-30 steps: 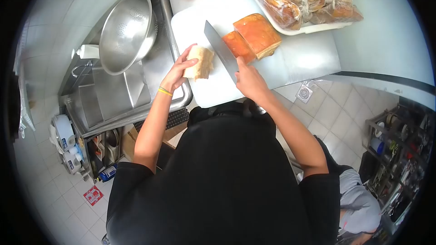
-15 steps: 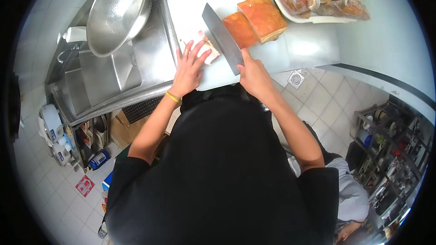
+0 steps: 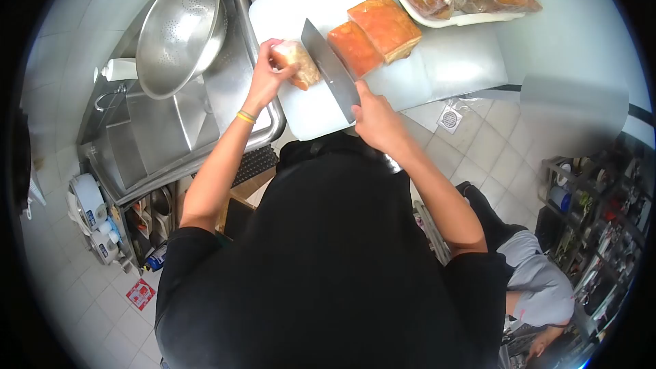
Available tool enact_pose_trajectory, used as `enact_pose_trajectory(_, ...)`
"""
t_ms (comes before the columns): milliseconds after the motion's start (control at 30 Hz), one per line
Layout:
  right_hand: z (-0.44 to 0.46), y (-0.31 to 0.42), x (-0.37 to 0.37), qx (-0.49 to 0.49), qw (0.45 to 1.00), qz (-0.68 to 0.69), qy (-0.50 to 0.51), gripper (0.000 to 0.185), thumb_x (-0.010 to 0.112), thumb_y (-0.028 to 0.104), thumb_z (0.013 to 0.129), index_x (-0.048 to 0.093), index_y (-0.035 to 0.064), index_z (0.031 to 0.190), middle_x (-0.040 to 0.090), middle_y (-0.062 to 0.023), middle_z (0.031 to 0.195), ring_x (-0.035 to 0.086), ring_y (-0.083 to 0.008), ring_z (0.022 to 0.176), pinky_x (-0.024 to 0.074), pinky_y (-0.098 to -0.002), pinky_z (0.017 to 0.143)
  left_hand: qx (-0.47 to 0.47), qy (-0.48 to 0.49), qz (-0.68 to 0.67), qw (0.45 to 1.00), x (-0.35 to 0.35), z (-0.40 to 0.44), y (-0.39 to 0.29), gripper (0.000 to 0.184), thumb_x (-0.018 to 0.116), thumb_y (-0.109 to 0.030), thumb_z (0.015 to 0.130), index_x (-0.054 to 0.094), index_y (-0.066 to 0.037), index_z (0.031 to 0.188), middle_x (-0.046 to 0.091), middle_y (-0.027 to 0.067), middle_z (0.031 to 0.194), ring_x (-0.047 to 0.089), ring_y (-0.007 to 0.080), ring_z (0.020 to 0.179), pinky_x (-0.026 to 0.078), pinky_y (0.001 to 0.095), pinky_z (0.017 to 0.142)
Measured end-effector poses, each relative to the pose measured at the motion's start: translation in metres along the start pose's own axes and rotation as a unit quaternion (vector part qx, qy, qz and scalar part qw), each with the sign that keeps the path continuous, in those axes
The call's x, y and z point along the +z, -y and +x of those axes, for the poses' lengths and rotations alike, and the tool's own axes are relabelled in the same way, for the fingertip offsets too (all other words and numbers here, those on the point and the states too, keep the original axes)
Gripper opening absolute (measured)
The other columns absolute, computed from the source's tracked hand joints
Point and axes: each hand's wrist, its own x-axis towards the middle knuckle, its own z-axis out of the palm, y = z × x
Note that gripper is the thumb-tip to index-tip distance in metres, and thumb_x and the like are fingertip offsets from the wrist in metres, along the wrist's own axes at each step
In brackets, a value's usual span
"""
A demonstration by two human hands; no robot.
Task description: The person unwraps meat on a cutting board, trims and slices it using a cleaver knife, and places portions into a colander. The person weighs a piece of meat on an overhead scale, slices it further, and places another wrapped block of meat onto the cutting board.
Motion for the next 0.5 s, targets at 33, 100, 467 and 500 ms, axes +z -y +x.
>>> enact_pose_trajectory(33, -0.003, 0.009, -0.002, 0.012, 1.000, -0.005, 0.022, 0.043, 0.055, 0.006, 0.093, 0.038, -0.0037, 0.130, 0.061, -0.0366, 0.090, 0.059, -0.0529, 0.091, 0.0433, -0.0538, 0.080, -0.032, -0.020, -0.096, 0.995, 0.000, 0.000, 0.019, 0.061, 0.073, -0.017, 0.076, 0.047, -0.008, 0.130, 0.052, 0.0139, 0.121, 0.052, 0.0341, 0.114, 0.040, 0.0391, 0.102)
enact_pose_trajectory(100, -0.007, 0.017, 0.002, 0.007, 1.000, -0.001, 0.023, 0.042, 0.056, 0.006, 0.093, 0.038, -0.0033, 0.129, 0.061, -0.0361, 0.089, 0.059, -0.0531, 0.090, 0.0431, -0.0546, 0.079, 0.044, -0.110, 0.067, 0.991, -0.006, -0.003, 0.032, 0.053, 0.071, -0.016, 0.079, 0.049, -0.007, 0.126, 0.050, 0.0125, 0.119, 0.054, 0.0306, 0.109, 0.042, 0.0385, 0.100)
enact_pose_trajectory(467, -0.004, 0.033, 0.018, -0.057, 0.992, -0.107, -0.036, 0.031, 0.056, 0.003, 0.091, 0.042, -0.0005, 0.118, 0.061, -0.0308, 0.071, 0.061, -0.0505, 0.073, 0.0455, -0.0572, 0.066, 0.127, -0.186, -0.026, 0.974, 0.039, -0.009, 0.032, 0.022, 0.057, -0.015, 0.091, 0.052, 0.001, 0.105, 0.052, 0.0171, 0.103, 0.052, 0.0341, 0.101, 0.041, 0.0397, 0.093)
enact_pose_trajectory(500, -0.008, 0.037, 0.019, -0.061, 0.989, -0.133, -0.034, 0.033, 0.056, -0.002, 0.083, 0.041, -0.0005, 0.111, 0.062, -0.0290, 0.070, 0.063, -0.0484, 0.073, 0.0483, -0.0558, 0.066, 0.124, -0.179, -0.028, 0.976, 0.045, -0.018, 0.029, 0.022, 0.057, -0.015, 0.091, 0.052, 0.001, 0.105, 0.052, 0.0171, 0.103, 0.052, 0.0341, 0.101, 0.041, 0.0397, 0.093)
